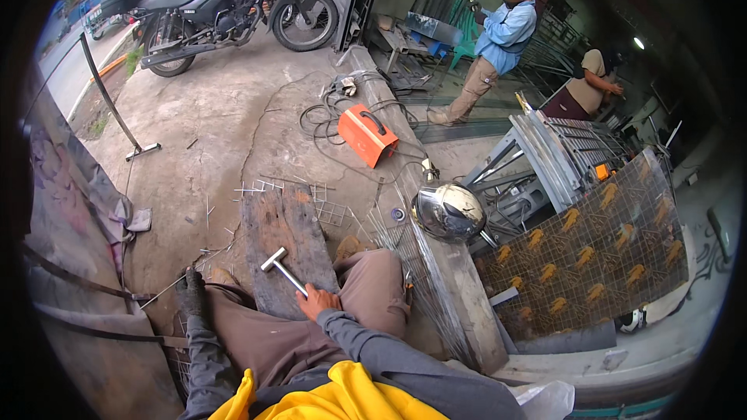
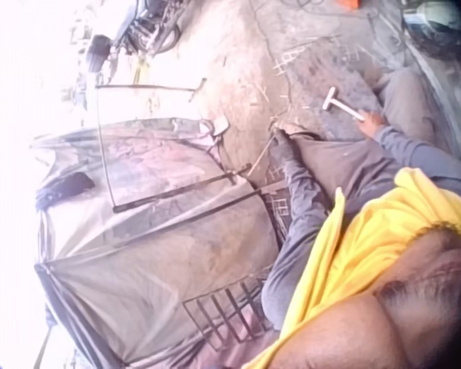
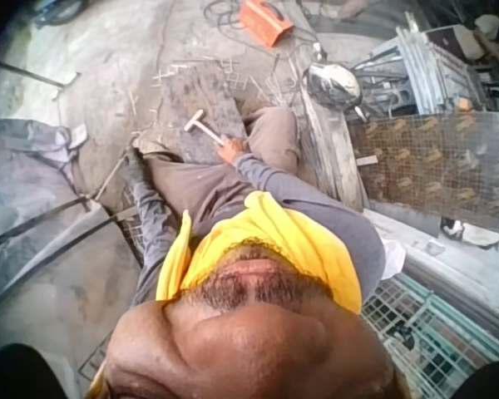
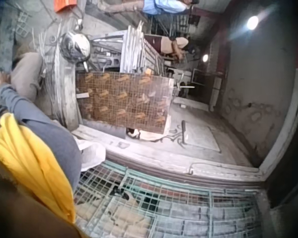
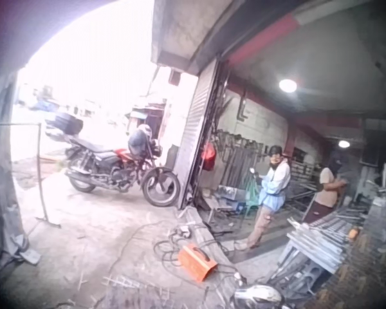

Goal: The recorder uses pliers and a small hammer to straighten and shape metal wires against a wooden block and a metal plate.

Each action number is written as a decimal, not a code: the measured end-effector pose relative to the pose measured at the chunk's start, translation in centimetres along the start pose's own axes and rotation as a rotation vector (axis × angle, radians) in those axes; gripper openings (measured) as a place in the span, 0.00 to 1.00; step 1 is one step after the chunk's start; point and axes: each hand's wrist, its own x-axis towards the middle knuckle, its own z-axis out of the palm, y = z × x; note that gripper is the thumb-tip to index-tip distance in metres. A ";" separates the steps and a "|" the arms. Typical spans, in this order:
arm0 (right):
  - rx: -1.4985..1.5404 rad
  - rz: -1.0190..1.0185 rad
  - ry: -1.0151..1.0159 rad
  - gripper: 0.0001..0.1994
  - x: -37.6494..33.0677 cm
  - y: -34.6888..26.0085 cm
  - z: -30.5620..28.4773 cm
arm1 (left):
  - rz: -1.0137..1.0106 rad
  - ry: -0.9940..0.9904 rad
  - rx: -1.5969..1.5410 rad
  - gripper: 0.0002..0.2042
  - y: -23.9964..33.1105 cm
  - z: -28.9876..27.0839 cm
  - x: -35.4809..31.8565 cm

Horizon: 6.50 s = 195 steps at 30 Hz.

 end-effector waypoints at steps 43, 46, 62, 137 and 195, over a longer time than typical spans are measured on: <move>0.019 -0.006 -0.030 0.21 -0.1 0.4 -0.1 | 0.015 -0.026 0.044 0.10 1.6 0.4 -0.9; 0.023 0.013 -0.057 0.21 0.0 0.5 -0.1 | 0.038 -0.038 0.027 0.10 0.9 0.3 -0.4; -0.020 -0.023 -0.039 0.20 -0.2 0.5 0.2 | 0.063 -0.045 0.034 0.11 1.2 0.5 -0.8; 0.109 -0.022 0.017 0.21 1.8 1.7 0.1 | 0.179 -0.310 0.001 0.15 8.5 6.4 -5.8; 0.095 -0.004 -0.098 0.24 1.8 1.5 -1.3 | 0.650 -0.081 -0.206 0.07 24.4 14.1 -14.8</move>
